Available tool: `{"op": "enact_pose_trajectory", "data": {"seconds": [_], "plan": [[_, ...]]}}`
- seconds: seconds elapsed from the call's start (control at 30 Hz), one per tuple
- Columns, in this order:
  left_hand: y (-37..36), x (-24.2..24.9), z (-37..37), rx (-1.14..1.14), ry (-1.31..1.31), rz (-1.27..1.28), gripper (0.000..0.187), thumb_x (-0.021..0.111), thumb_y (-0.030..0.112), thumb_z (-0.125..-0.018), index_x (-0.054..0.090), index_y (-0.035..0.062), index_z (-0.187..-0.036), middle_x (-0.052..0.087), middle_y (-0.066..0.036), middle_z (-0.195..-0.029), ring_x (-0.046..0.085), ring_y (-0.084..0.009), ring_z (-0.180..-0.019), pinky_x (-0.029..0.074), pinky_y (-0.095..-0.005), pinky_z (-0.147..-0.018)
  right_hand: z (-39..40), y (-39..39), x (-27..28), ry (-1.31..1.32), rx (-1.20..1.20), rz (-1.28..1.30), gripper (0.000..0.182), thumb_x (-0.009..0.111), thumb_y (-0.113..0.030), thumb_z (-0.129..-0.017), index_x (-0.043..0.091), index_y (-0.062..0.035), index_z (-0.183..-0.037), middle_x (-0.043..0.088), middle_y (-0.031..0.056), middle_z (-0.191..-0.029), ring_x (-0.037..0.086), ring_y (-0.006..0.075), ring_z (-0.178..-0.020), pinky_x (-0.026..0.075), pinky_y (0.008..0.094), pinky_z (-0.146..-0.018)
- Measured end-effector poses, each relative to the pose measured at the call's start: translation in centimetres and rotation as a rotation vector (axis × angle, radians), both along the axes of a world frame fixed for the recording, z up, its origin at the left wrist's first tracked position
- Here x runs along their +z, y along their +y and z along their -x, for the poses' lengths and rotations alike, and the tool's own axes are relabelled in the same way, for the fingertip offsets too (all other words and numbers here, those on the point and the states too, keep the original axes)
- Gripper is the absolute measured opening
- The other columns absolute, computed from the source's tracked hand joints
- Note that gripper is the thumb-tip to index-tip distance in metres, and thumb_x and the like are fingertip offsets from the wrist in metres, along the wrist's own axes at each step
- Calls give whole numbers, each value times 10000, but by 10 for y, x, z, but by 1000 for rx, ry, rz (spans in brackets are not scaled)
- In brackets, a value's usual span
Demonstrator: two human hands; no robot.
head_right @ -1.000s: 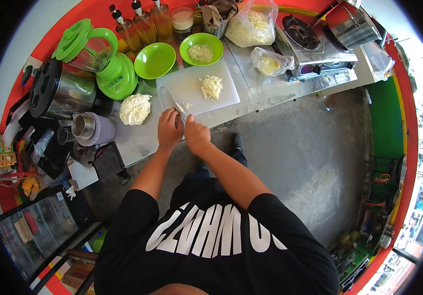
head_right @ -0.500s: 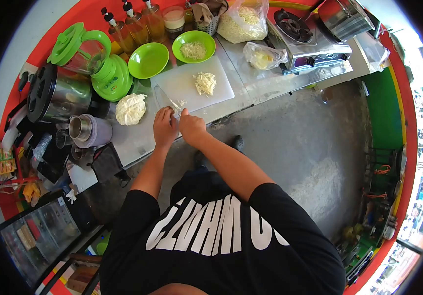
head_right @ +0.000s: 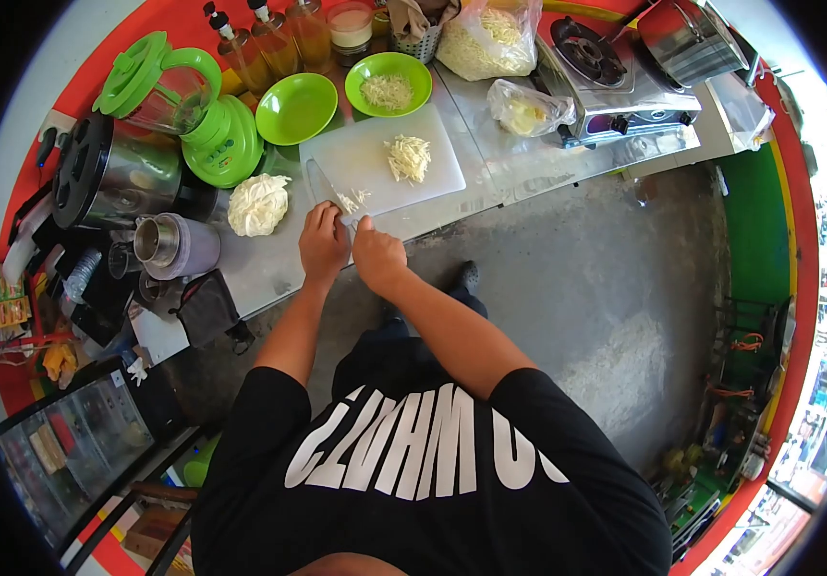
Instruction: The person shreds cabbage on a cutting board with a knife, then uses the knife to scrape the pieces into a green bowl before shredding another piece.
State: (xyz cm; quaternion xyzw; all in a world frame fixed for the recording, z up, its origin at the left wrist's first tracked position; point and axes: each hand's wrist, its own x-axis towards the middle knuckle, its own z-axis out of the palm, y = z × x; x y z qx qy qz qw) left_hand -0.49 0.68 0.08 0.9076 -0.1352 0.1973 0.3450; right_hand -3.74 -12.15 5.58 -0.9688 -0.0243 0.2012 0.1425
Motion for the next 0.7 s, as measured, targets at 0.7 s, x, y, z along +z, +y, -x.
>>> {"op": "enact_pose_trajectory", "data": {"seconds": [0.7], "plan": [[4,0,1,42,99,-90,182,638,188,-927,648,111,-1092,566,-92,-1154,522,-321,-1102,408,-452,-932,-7,-82,7,111,-147,-67,350,499,-180,-977,430,-8,-1273,682,327,-1108,665,499,-1052,507,579,-928]]}}
